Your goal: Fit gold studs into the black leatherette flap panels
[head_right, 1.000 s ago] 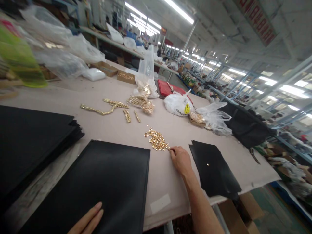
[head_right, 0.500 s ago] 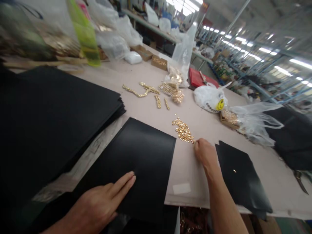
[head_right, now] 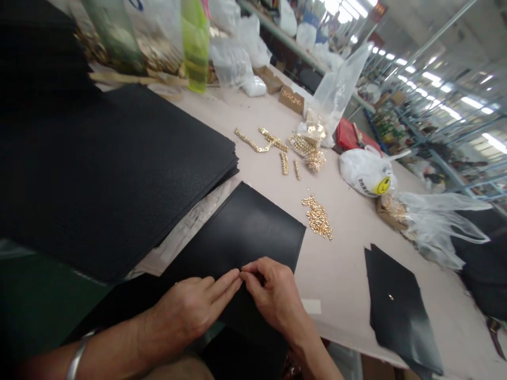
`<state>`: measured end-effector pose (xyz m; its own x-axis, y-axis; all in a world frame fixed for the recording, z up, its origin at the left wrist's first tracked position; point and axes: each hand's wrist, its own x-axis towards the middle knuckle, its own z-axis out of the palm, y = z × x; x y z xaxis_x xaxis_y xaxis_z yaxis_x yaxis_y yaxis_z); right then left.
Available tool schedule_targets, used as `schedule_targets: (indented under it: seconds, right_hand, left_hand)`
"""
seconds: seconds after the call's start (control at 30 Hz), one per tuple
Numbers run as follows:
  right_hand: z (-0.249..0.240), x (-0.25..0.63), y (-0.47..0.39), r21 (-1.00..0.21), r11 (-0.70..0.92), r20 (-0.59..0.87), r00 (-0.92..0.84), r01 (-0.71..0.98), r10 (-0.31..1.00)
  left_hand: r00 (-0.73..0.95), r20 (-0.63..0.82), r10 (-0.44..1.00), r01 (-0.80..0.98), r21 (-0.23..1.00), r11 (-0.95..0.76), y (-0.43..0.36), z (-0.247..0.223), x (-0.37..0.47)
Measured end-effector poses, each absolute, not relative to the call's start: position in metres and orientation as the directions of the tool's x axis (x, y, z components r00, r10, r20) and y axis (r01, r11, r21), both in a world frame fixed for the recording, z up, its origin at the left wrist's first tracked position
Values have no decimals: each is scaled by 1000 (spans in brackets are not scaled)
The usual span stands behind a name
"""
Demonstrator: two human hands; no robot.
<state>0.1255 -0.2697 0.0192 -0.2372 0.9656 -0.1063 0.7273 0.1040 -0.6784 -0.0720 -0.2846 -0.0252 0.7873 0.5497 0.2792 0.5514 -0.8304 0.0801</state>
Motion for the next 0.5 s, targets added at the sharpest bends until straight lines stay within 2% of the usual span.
schedule_targets:
  seconds: [0.27, 0.5]
  right_hand:
    - [27, 122, -259, -639, 32, -227, -228, 768, 947]
    - [36, 113, -243, -559, -230, -476, -82, 797, 876]
  left_hand:
    - [761, 334, 556, 550, 122, -826, -286, -31, -73]
    - [730, 388, 562, 550, 155, -821, -287, -33, -72]
